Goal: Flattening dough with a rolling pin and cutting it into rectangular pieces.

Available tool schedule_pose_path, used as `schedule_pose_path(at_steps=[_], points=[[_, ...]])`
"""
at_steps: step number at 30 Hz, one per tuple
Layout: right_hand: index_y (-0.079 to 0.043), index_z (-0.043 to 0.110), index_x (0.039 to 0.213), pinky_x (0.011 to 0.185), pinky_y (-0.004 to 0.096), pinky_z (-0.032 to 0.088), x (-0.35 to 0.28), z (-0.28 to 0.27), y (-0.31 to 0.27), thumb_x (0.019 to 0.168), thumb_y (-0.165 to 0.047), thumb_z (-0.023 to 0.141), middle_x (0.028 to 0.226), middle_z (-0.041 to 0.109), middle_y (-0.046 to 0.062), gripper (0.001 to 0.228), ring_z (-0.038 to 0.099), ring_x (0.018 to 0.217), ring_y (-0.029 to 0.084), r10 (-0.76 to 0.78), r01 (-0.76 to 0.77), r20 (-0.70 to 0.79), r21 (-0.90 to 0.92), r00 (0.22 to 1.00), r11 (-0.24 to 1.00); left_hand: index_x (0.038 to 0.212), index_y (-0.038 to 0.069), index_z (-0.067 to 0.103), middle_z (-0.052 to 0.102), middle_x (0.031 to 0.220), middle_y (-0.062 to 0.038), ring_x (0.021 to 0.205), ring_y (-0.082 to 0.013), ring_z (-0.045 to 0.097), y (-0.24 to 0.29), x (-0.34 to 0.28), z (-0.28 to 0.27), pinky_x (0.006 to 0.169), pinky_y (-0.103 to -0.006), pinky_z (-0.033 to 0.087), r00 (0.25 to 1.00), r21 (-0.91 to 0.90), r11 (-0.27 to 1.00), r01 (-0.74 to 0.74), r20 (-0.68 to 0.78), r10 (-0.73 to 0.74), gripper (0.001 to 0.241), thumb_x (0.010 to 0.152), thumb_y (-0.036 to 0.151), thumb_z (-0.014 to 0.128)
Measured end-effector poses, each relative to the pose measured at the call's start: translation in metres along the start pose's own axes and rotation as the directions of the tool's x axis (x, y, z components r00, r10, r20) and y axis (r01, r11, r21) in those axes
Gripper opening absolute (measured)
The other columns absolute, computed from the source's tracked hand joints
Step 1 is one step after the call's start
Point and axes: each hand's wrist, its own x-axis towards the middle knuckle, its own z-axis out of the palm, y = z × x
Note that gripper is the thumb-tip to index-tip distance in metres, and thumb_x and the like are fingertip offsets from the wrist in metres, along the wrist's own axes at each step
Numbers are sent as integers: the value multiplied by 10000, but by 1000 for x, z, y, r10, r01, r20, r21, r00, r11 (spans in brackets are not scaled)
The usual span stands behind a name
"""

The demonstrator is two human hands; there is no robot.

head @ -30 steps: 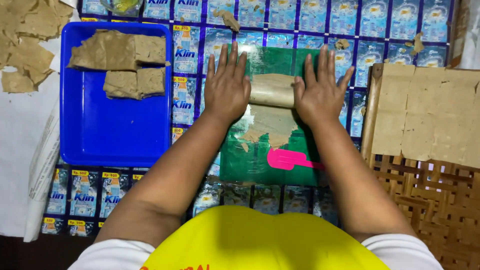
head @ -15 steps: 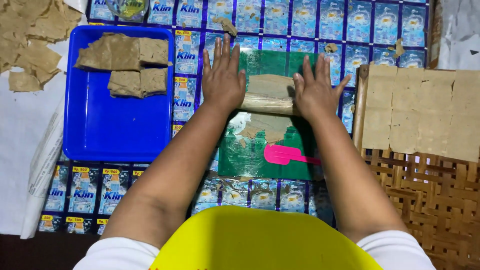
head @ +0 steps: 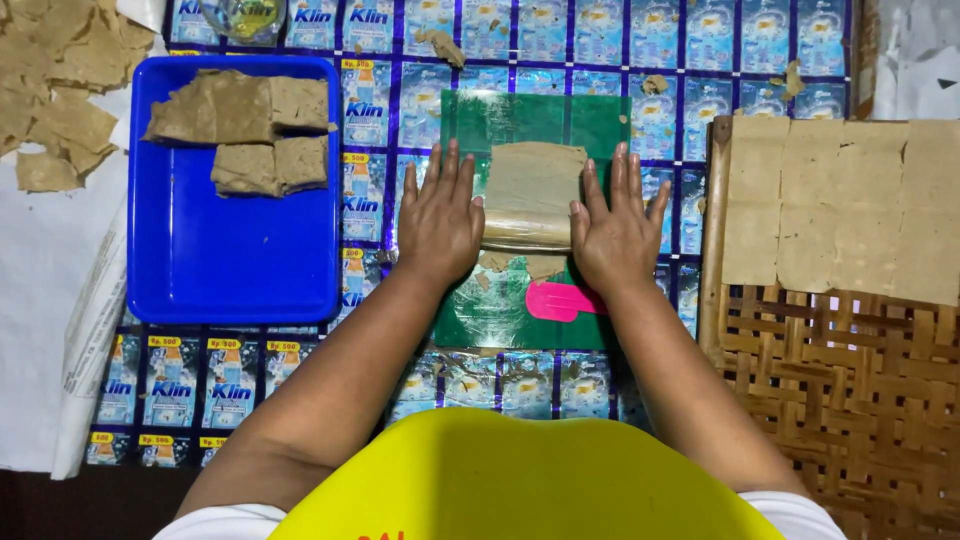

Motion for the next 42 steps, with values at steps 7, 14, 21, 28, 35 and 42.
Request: schedule_pose_path(at_steps=[7,14,21,28,35,42], points=[[-126,343,1627,1178,718,69,-58,9,-1,1090,-364,432,1705,230,188,594,192,1568,376,-81,82,-89,11,993,997,1610,74,308,206,1703,-203,1579,-382,161,3,-61,7,1256,-549,97,998,-47,996,-70,-1,70,594,1090,356,256],[-106,391,1610,1190,699,-19,-17,21,11,1119,-447,374,1690,302,172,598,212,1574,324,-39,37,-101,-31,994,999,1584,85,390,301,1673,-192,1569,-370,203,-1,-11,19,1254,-540,122,996,-2,1000,-23,-92,23,582,1109,403,283],[-135,337,1628,1154,771,-17,-30,0,-4,1115,-421,362,1722,193,161,587,140,1589,347,-24,24,-44,-1,999,1000,1554,88,427,348,1642,-216,1521,-416,308,-1,-27,7,1217,-555,223,987,-33,995,-90,-133,85,615,1096,486,335],[-179,358,1598,1163,750,56,-92,-17,8,1032,-342,575,1690,255,158,627,215,1554,372,42,-10,-122,255,992,967,1371,254,535,588,1194,9,1221,-248,563,-36,-68,43,1091,-460,394,930,38,969,-242,-277,243,631,851,567,706],[-313,576,1397,1054,440,448,-126,2,43,822,-220,665,1304,553,-37,589,546,1294,237,-196,185,122,101,973,978,1307,143,562,614,1130,-85,1144,-332,599,-43,-87,38,975,-516,483,936,-224,954,198,-247,-252,587,900,538,714],[-245,642,1288,905,413,504,-113,6,45,758,-201,740,1102,625,28,541,639,1069,265,-385,386,35,-45,922,921,1350,38,550,628,1137,-210,1090,-445,620,-46,-73,38,928,-545,505,857,-484,841,240,-300,-418,506,966,333,698]])
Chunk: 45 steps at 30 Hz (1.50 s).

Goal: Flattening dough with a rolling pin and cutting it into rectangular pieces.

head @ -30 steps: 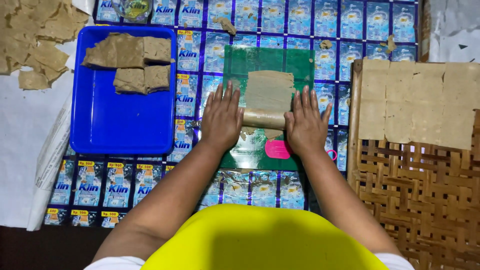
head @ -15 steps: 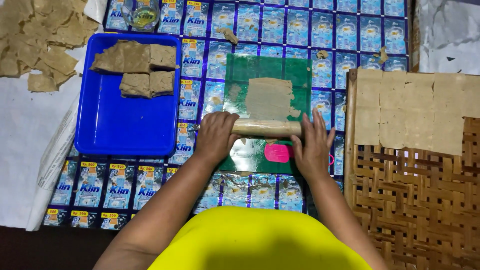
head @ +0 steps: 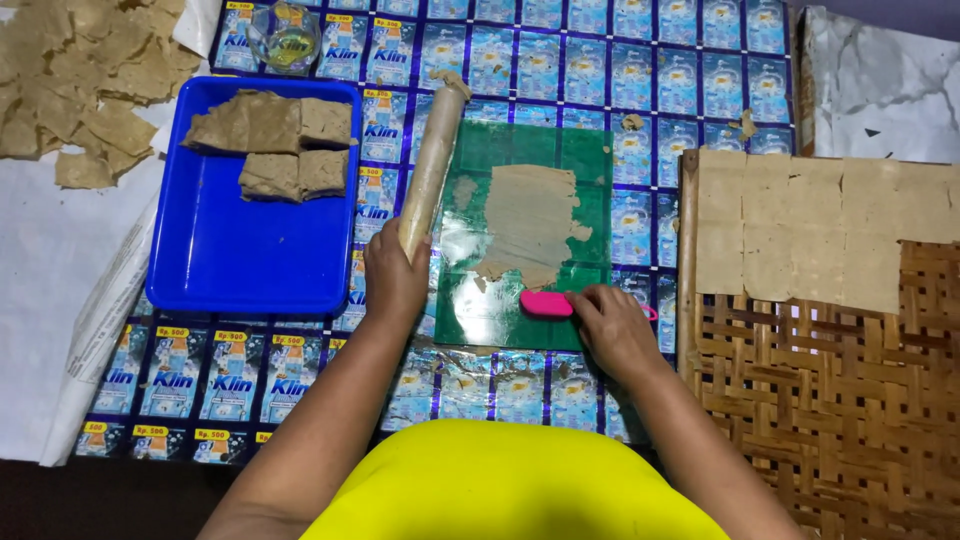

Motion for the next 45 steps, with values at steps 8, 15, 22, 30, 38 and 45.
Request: schedule_pose_path(at_steps=[8,15,22,30,38,45], points=[[-330,657,1054,1010,471,425,48,-26,48,949,-284,595,1072,626,-87,130,630,1085,182,171,-178,-60,-131,983,975,1418,2,472,530,1315,-249,1209,-482,562,14,-8,-13,1025,-573,473,983,-145,975,-167,-105,153,488,964,109,618],[-349,644,920,1011,425,373,106,-5,125,938,-329,695,909,577,-113,57,619,941,139,181,-278,-302,-320,936,906,1397,15,489,546,1326,-214,1210,-439,587,5,-7,-5,1026,-539,494,970,-118,970,-215,-142,197,480,950,131,622],[-336,647,909,1009,441,375,128,4,134,931,-321,683,905,587,-110,44,618,951,148,164,-224,-222,-278,961,934,1400,31,499,558,1313,-203,1200,-426,596,4,-6,-5,1021,-529,504,970,-109,972,-210,-151,193,489,939,134,627],[-292,644,854,1016,430,377,150,-5,115,906,-283,707,884,606,-77,82,632,938,169,114,-149,-187,-187,976,971,1367,21,512,566,1305,-204,1195,-431,602,2,-6,-2,1017,-530,507,966,-97,970,-223,-160,206,464,931,123,635],[-300,629,840,991,420,364,172,3,92,928,-297,681,873,596,-83,102,625,931,156,87,-116,-193,-142,977,983,1359,7,509,567,1306,-208,1192,-432,605,3,-6,-3,1010,-537,510,959,-91,965,-245,-171,227,452,937,119,626],[-289,646,872,984,445,361,191,11,67,905,-307,683,885,612,-61,53,627,942,185,85,-100,-158,-87,984,991,1361,11,508,569,1306,-201,1193,-425,609,2,-6,-2,1009,-533,513,958,-93,965,-244,-177,225,449,942,123,625]])
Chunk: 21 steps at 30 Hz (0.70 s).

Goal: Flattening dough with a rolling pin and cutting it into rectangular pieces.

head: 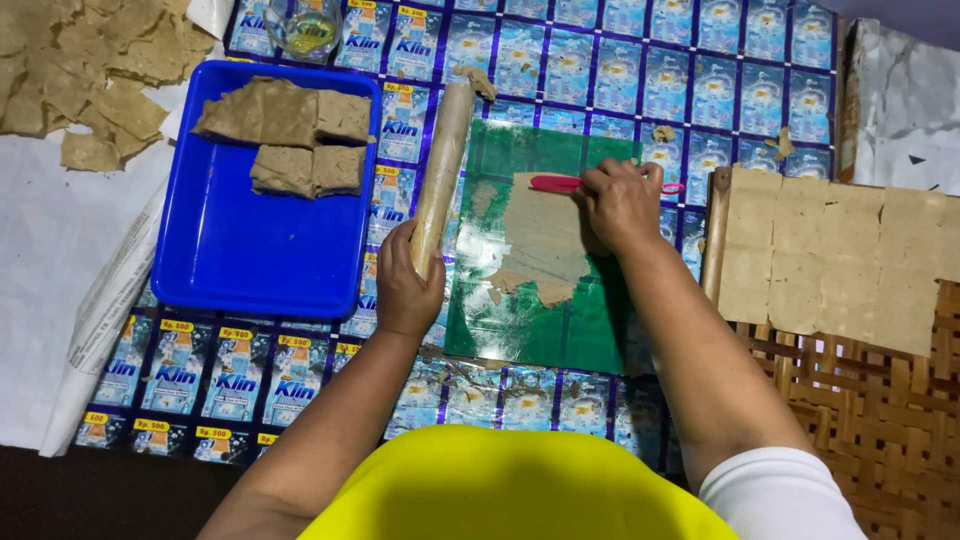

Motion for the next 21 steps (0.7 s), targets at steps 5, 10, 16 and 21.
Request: schedule_pose_path(at_steps=[5,10,16,21], points=[[-296,635,875,990,438,348,11,5,-22,912,-314,661,877,596,-65,49,621,939,181,2,-3,9,47,1000,999,1365,11,507,566,1313,-202,1192,-429,608,1,1,-1,1007,-535,513,1000,-1,1000,7,8,-7,450,946,128,625],[-290,648,888,987,452,350,5,-5,-25,907,-315,668,881,607,-57,37,624,936,190,10,-11,17,51,1000,999,1369,10,499,563,1315,-209,1197,-434,606,3,1,-2,1013,-543,510,1000,-14,1000,15,18,-14,449,953,124,626],[-288,648,944,1026,450,353,-61,-33,9,964,-348,675,931,620,-51,68,636,1000,175,91,-90,54,-12,994,996,1374,13,501,564,1317,-207,1192,-424,609,5,2,-5,1020,-532,508,999,-22,999,29,30,-29,455,952,126,630],[-298,665,962,1072,446,352,-118,-65,16,946,-355,675,948,647,-82,60,651,1043,153,106,-101,184,-37,977,994,1368,11,496,559,1319,-205,1200,-433,598,2,0,-2,1015,-545,501,1000,-8,1000,7,17,-6,453,951,133,624]])
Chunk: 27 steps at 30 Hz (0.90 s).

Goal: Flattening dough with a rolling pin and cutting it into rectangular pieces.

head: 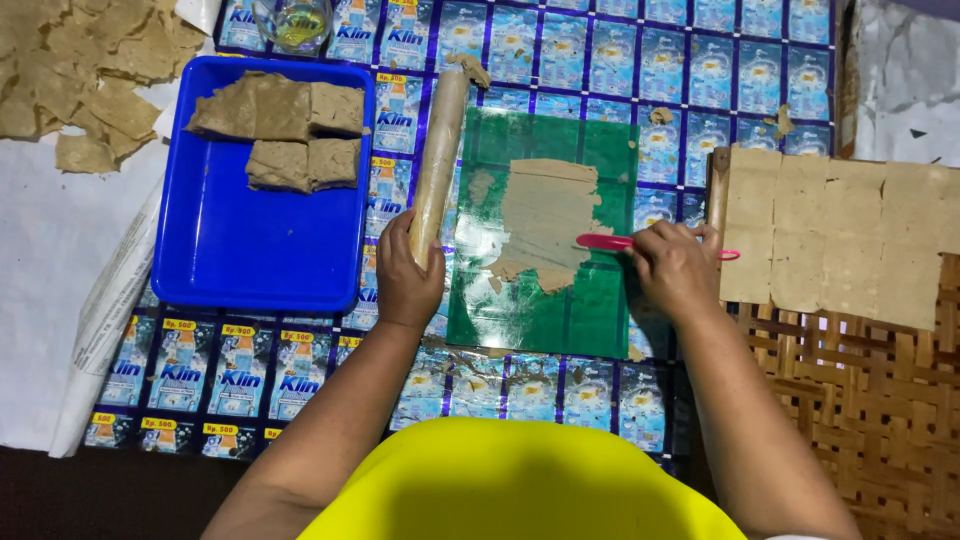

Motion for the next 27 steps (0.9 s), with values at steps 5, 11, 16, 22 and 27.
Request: schedule_pose_path(at_steps=[5,11,16,22,27], points=[[-322,673,948,1070,426,364,-20,-2,2,931,-343,672,925,643,-103,27,652,1001,140,19,-19,11,-25,1000,1000,1383,23,490,555,1319,-199,1201,-430,597,4,0,-1,1024,-540,500,1000,3,1000,5,4,-5,464,952,137,621],[-322,662,913,1056,410,368,-19,3,-3,910,-325,673,922,638,-110,12,643,994,129,-14,13,-31,-22,999,1000,1394,28,487,552,1317,-199,1202,-430,596,6,1,-2,1027,-541,498,1000,5,1000,8,5,-8,463,960,126,612],[-315,654,882,1039,406,362,-15,15,-12,888,-309,691,905,630,-117,38,638,972,129,-40,40,-57,4,998,999,1397,27,485,552,1312,-205,1200,-434,599,7,1,-3,1027,-545,500,1000,-3,1000,23,14,-23,466,959,128,612],[-310,662,889,1015,410,360,-2,21,-41,894,-276,685,904,639,-98,41,641,963,141,-65,74,-105,91,992,993,1394,27,482,548,1315,-204,1206,-434,595,5,1,-3,1029,-551,498,999,-10,999,39,21,-39,467,958,120,622],[-302,669,897,980,402,362,13,23,-75,894,-274,690,897,641,-86,35,643,960,148,-93,116,-137,171,986,978,1384,21,490,553,1318,-204,1206,-430,598,6,2,-4,1027,-548,502,999,-2,1000,31,22,-31,449,967,122,623]])
